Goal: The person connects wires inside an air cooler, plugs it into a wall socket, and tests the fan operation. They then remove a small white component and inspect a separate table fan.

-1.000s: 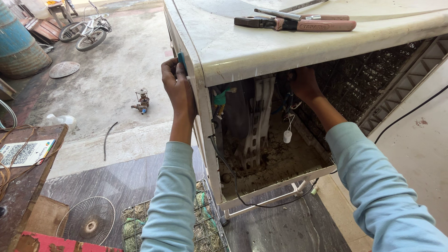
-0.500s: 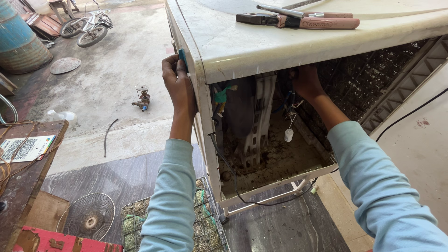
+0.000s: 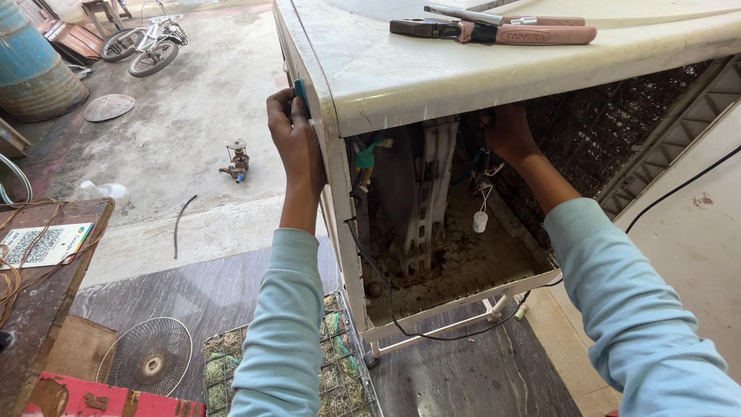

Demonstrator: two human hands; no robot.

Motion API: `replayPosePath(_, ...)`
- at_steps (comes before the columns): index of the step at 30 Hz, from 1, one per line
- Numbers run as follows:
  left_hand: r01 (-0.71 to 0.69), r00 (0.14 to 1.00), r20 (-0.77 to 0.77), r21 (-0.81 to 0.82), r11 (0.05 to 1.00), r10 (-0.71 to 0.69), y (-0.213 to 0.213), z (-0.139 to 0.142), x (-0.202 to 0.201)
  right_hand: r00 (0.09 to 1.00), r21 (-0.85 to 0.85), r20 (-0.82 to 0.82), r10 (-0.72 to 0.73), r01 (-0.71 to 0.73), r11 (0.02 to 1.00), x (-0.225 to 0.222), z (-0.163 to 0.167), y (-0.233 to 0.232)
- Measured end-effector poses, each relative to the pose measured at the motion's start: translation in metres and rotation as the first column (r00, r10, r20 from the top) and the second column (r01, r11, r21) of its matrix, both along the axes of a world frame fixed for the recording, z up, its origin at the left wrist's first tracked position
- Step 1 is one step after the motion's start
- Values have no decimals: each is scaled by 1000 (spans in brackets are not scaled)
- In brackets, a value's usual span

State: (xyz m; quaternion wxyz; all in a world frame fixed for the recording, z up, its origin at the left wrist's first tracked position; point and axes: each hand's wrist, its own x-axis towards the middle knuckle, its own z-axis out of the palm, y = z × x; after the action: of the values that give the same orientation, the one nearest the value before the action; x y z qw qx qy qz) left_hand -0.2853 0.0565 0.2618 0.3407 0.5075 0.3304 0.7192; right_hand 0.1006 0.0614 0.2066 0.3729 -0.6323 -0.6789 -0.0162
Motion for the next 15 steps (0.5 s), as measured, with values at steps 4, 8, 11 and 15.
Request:
replayPosePath(4, 2, 1000, -2, -1, 1000, -2, 0, 0, 0, 999, 32, 45, -17, 16, 999, 0, 0, -1)
replayPosePath(8, 10, 1000, 13, -3, 1000, -10, 0, 0, 0, 1000, -1, -17, -17, 17, 1000, -1, 1, -2)
replayPosePath(11, 20, 1000, 22, 0, 1000, -20, 0, 0, 0, 999, 52, 33, 9, -11, 999, -3, 3, -2)
replayPosePath(15, 7, 1000, 0, -2, 1000, -7, 1, -1, 0, 999, -49, -39, -22, 20, 999, -5, 6, -5)
